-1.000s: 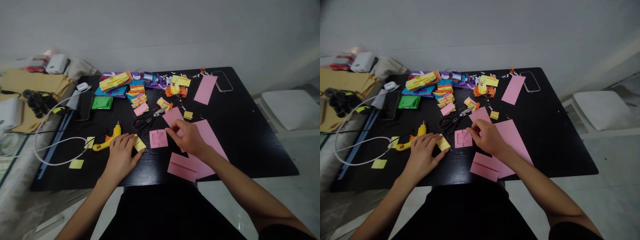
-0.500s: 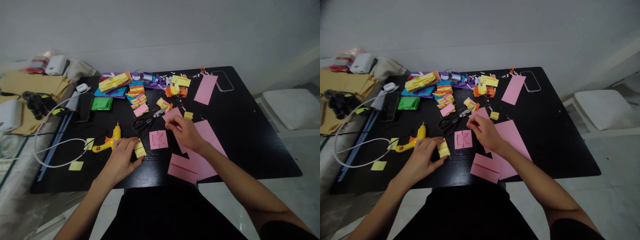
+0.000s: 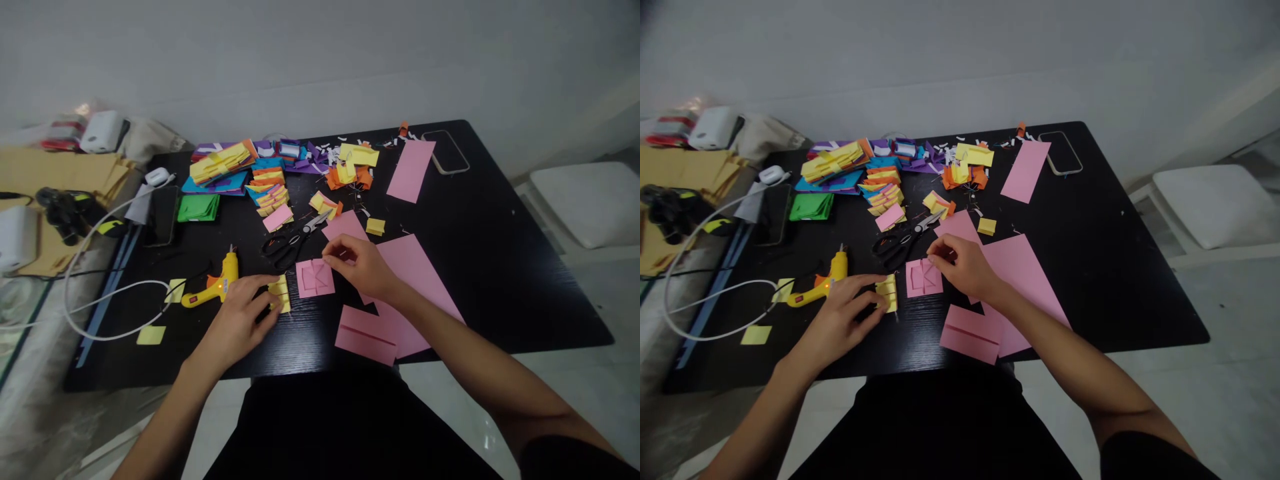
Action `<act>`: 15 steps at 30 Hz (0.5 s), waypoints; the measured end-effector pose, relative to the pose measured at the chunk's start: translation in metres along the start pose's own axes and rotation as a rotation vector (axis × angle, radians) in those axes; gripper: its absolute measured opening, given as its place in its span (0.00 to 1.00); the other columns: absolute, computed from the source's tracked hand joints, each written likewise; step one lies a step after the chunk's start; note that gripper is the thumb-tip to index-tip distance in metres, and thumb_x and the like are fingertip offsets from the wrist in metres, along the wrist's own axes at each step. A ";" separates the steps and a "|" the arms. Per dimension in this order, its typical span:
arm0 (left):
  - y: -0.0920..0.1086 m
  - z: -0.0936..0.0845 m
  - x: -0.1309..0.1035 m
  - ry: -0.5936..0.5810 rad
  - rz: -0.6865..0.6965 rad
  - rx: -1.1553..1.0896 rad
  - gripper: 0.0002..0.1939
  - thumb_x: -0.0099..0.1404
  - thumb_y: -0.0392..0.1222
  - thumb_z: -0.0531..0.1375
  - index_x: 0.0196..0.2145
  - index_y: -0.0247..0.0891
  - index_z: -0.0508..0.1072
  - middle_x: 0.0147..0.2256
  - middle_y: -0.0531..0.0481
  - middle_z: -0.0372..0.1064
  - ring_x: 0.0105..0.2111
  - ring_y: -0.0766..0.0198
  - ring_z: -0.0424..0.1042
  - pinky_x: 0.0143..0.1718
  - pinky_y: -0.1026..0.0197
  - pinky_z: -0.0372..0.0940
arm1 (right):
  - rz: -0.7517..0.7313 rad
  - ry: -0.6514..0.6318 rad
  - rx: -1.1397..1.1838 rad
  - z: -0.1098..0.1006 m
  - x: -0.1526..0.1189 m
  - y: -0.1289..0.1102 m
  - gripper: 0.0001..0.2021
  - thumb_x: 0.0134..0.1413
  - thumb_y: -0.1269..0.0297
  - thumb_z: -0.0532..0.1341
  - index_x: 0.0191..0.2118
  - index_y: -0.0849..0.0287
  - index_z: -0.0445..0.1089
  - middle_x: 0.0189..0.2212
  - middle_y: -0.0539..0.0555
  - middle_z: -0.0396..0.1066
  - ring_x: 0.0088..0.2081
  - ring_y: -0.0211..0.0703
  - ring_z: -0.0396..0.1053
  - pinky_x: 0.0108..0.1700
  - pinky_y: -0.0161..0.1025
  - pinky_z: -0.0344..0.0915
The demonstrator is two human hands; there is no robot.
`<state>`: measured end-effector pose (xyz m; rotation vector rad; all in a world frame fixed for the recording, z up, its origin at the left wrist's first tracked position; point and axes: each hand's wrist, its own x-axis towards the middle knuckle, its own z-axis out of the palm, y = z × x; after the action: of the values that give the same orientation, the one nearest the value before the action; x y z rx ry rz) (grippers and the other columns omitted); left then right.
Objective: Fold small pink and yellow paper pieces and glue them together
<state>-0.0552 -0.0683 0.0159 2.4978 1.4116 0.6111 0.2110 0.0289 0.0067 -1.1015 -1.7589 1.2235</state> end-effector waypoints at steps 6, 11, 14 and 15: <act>0.017 -0.004 0.019 0.273 -0.143 -0.098 0.04 0.70 0.33 0.61 0.42 0.38 0.73 0.47 0.45 0.79 0.46 0.61 0.79 0.49 0.58 0.71 | -0.009 0.042 -0.018 -0.001 0.001 0.009 0.01 0.58 0.67 0.64 0.36 0.57 0.74 0.32 0.51 0.76 0.35 0.41 0.73 0.38 0.40 0.70; 0.025 0.004 0.036 0.259 -0.025 -0.072 0.06 0.70 0.32 0.61 0.44 0.38 0.72 0.48 0.45 0.80 0.47 0.61 0.80 0.49 0.60 0.72 | -0.215 -0.031 -0.190 0.001 -0.003 0.013 0.04 0.61 0.66 0.64 0.40 0.56 0.76 0.39 0.54 0.79 0.43 0.46 0.74 0.48 0.45 0.71; 0.026 0.007 0.036 0.289 -0.131 -0.183 0.06 0.71 0.34 0.61 0.45 0.39 0.73 0.48 0.45 0.80 0.48 0.59 0.80 0.50 0.57 0.73 | -0.307 -0.051 -0.252 0.003 -0.006 0.013 0.06 0.63 0.65 0.63 0.44 0.55 0.75 0.43 0.55 0.79 0.49 0.50 0.73 0.55 0.50 0.69; 0.026 0.007 0.035 0.305 -0.195 -0.261 0.05 0.71 0.35 0.61 0.44 0.39 0.73 0.49 0.45 0.79 0.48 0.58 0.80 0.50 0.55 0.73 | -0.303 -0.046 -0.255 0.003 -0.006 0.012 0.08 0.62 0.65 0.63 0.46 0.55 0.75 0.45 0.56 0.78 0.50 0.51 0.72 0.56 0.50 0.69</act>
<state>-0.0164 -0.0520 0.0279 2.1005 1.5371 1.0930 0.2137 0.0242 -0.0059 -0.9071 -2.0712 0.8645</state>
